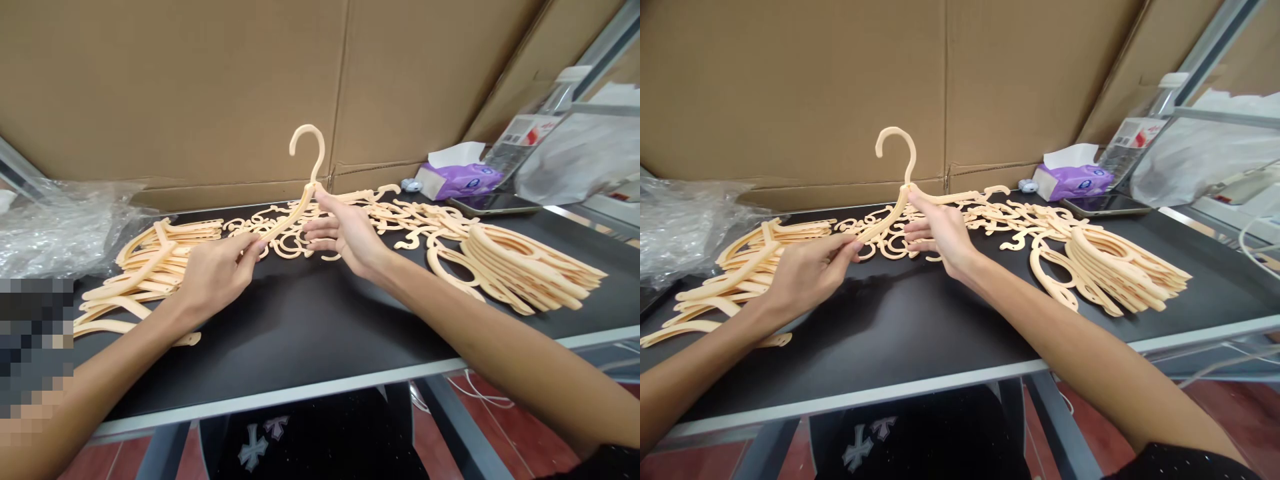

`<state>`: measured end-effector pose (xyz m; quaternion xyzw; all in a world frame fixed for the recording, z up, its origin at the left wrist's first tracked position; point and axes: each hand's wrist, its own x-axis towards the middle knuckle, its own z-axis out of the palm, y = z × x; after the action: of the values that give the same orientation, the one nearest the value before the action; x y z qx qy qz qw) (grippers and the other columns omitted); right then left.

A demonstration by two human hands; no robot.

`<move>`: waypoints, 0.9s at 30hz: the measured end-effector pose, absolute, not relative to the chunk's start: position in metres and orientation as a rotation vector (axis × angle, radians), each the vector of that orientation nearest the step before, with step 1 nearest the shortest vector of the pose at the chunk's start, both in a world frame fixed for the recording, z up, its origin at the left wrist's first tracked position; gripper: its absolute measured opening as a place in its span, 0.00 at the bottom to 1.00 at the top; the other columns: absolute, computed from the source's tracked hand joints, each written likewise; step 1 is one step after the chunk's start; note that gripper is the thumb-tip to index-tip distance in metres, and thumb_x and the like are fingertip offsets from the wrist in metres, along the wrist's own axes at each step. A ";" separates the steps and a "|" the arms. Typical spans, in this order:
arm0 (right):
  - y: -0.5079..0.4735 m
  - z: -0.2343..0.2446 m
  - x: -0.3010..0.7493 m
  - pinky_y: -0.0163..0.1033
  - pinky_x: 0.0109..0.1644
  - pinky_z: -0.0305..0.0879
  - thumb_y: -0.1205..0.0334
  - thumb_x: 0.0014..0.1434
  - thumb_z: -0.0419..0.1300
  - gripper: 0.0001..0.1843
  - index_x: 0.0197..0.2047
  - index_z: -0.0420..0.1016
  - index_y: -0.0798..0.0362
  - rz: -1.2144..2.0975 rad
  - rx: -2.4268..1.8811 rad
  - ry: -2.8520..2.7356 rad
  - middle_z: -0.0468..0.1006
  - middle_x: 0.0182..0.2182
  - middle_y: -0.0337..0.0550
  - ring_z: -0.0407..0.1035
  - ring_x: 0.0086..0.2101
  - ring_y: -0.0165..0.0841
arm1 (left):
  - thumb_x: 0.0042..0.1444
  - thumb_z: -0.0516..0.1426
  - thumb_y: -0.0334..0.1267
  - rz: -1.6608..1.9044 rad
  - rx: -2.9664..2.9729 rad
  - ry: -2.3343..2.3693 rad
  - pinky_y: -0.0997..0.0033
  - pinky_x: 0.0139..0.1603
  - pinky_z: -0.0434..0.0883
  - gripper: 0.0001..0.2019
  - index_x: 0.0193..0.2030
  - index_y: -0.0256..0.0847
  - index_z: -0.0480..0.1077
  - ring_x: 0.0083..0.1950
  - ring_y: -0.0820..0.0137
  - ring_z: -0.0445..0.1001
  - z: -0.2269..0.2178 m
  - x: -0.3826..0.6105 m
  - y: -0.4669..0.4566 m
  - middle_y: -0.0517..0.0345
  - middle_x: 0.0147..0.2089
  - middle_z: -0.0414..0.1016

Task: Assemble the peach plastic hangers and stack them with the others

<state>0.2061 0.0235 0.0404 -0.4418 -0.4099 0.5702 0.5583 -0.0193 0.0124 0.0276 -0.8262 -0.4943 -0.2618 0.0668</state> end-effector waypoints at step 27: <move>0.060 0.030 0.240 0.36 0.37 0.73 0.65 0.48 0.69 0.22 0.48 0.77 0.49 0.790 -1.120 -1.020 0.75 0.37 0.37 0.71 0.34 0.29 | 0.70 0.46 0.46 -0.653 -2.433 -1.450 0.70 0.32 0.60 0.20 0.38 0.43 0.77 0.30 0.67 0.75 0.029 -0.022 0.015 0.57 0.31 0.80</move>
<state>0.2401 0.0597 0.0297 -0.4944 -0.4504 0.3485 0.6567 -0.0222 0.0150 0.0293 -0.8314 -0.4953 -0.2231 0.1173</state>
